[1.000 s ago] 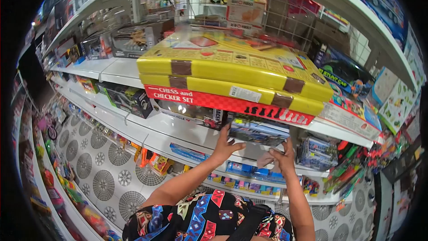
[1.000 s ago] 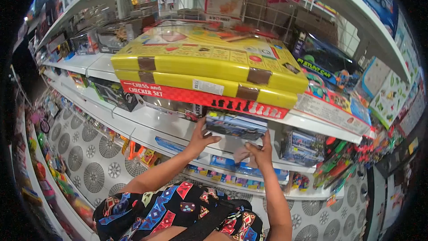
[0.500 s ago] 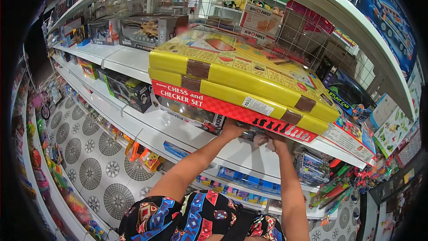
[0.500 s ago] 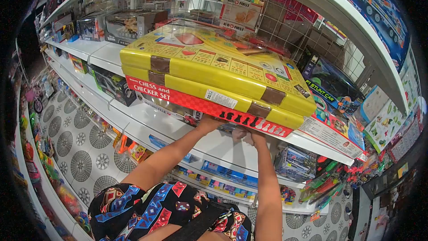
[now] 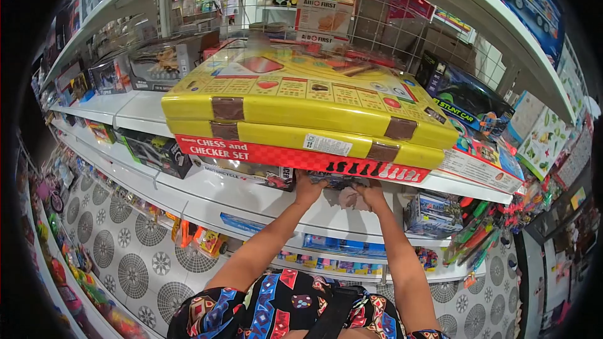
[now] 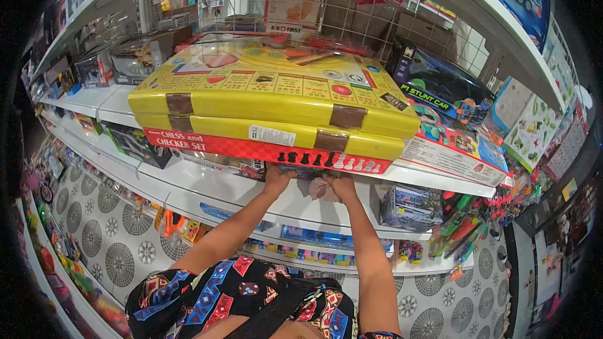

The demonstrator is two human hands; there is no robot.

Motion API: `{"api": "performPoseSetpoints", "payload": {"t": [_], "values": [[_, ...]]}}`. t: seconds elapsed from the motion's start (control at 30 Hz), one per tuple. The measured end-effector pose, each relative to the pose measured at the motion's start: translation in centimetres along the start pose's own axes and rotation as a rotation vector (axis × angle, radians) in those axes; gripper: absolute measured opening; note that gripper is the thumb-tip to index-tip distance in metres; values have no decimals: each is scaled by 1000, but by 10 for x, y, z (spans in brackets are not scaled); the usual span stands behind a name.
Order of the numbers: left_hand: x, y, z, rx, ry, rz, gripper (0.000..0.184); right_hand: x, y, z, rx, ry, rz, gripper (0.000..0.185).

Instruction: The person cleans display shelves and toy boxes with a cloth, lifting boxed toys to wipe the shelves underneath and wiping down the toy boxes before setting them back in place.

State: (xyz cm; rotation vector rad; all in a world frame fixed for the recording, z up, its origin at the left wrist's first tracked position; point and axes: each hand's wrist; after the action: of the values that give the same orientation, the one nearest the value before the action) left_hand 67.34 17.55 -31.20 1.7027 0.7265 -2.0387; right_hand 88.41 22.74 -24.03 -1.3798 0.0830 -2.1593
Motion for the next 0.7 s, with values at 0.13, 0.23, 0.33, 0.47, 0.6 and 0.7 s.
{"api": "performPoseSetpoints", "payload": {"t": [0.13,0.23,0.33,0.47,0.6,0.7], "values": [[0,-3,-2,-6,-27,12,94,6,-2,-3,42,110,-31,59],[-5,-3,-2,-63,-93,-14,86,10,-10,-1,140,125,-87,62],[-8,-2,-4,-98,-80,-57,80,-18,-17,-12,86,164,61,61],[1,-5,-1,-67,-96,-32,77,-17,-14,-17,39,-51,-13,52],[4,-10,6,170,-20,-2,68,-31,-16,-27,-61,-97,22,47],[-17,-1,12,268,120,85,58,-20,-7,-23,-114,-197,39,56]]}}
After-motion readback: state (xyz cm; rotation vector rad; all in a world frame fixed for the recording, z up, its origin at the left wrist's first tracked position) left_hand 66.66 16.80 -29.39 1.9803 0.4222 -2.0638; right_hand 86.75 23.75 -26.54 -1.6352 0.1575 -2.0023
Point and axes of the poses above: each hand's wrist, its own y-axis away from the middle knuckle, its own z-axis out of the back of the hand, x = y × z, and after that the axes turned 15 degrees about z, right-handed
